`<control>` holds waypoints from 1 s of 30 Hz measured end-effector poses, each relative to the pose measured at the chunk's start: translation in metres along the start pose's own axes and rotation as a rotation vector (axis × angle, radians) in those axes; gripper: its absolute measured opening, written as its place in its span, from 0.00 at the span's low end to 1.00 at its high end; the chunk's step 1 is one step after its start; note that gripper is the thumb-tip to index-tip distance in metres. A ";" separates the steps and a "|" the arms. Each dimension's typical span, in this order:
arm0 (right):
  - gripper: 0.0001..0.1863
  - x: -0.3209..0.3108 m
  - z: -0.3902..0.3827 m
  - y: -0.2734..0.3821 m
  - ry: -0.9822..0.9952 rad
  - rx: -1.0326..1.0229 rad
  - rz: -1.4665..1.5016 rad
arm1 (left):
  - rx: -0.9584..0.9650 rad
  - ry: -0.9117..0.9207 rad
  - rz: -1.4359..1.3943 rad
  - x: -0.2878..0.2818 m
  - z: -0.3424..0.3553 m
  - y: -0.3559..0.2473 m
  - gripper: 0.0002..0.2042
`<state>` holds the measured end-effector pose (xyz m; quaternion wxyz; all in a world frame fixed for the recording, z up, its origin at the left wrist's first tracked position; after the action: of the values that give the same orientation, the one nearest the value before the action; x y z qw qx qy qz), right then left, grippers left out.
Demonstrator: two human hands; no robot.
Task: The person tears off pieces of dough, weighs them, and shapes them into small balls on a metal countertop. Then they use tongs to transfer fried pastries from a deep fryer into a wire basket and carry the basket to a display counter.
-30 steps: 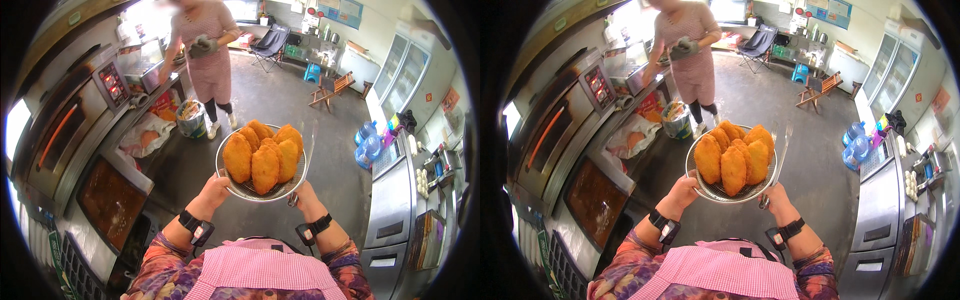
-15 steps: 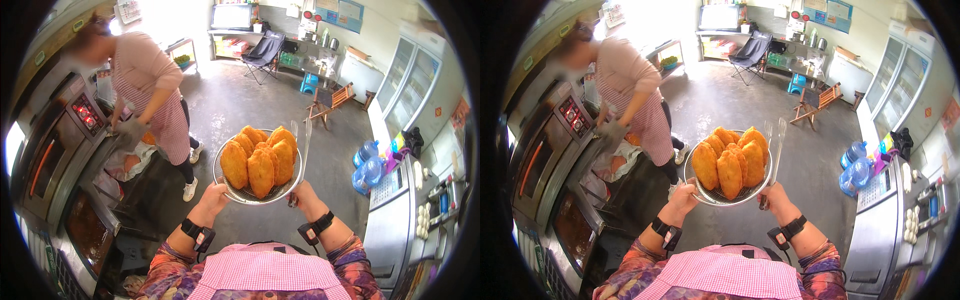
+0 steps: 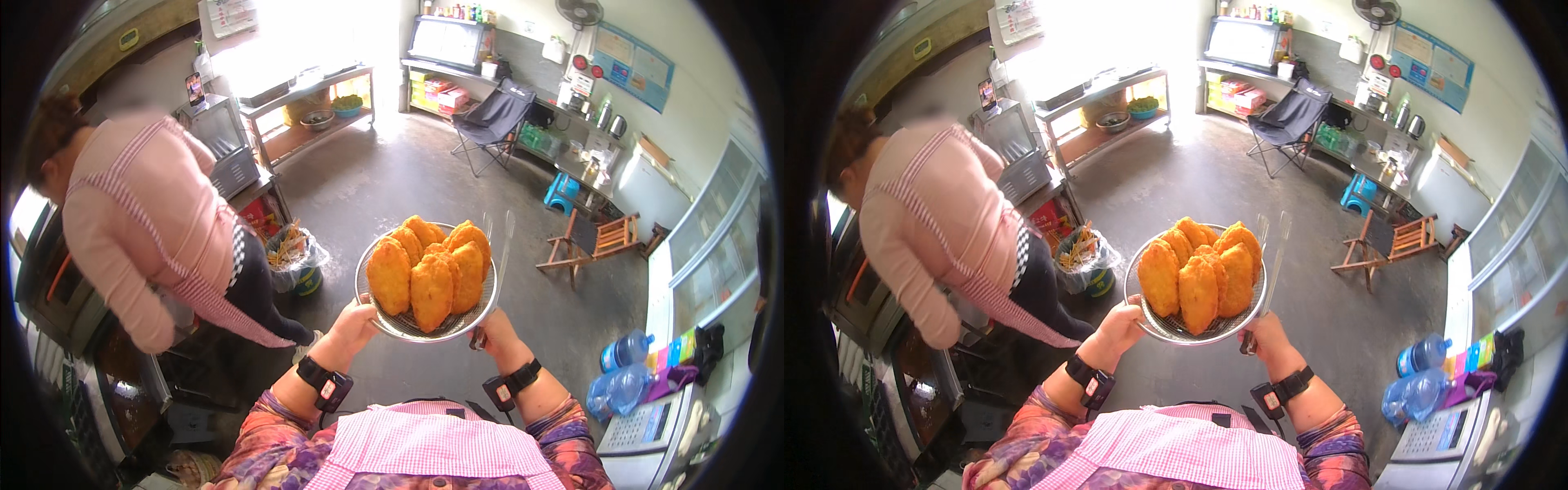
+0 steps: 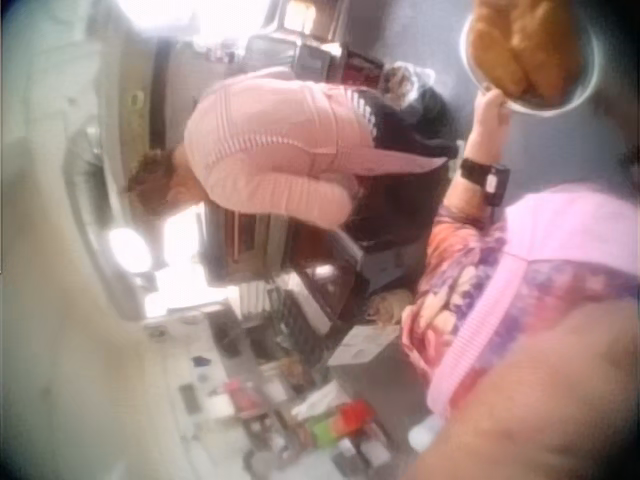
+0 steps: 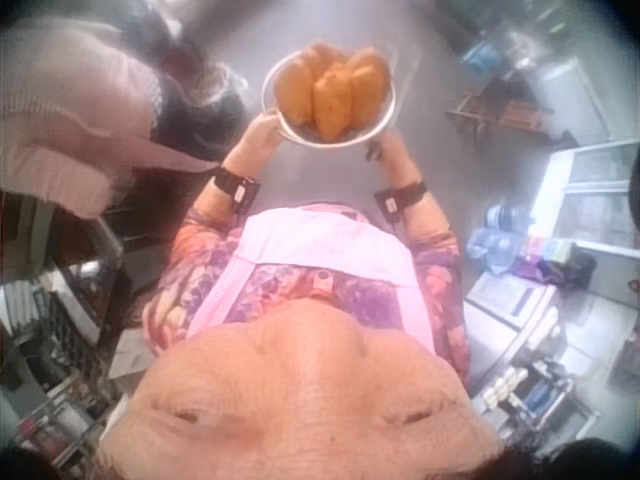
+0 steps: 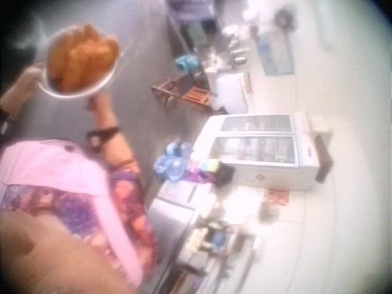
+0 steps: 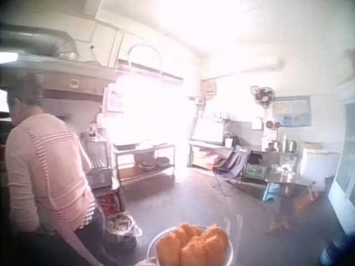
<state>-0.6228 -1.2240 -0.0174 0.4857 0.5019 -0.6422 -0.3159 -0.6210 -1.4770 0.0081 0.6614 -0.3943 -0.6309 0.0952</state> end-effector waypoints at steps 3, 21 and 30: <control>0.05 0.004 0.074 0.025 -0.017 0.007 -0.044 | 0.005 -0.064 0.009 -0.016 0.066 -0.030 0.18; 0.04 0.021 0.555 0.166 0.270 0.162 -0.228 | 0.244 -0.258 -0.111 -0.125 0.450 -0.159 0.20; 0.04 0.072 0.794 0.244 0.298 0.142 -0.254 | 0.306 -0.272 -0.083 -0.194 0.658 -0.278 0.20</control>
<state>-1.4543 -1.2854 -0.0377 0.4948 0.6530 -0.5156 -0.2508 -1.3586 -1.5206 -0.0308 0.6255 -0.2464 -0.7083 0.2151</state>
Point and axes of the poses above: each hand's wrist, its own z-axis towards the middle knuckle, its own x-axis out of the palm, y = z × x, the point moved 9 cm from there along z, towards the middle knuckle, and after that the axes turned 2 degrees about -y, right-handed, at the moved point
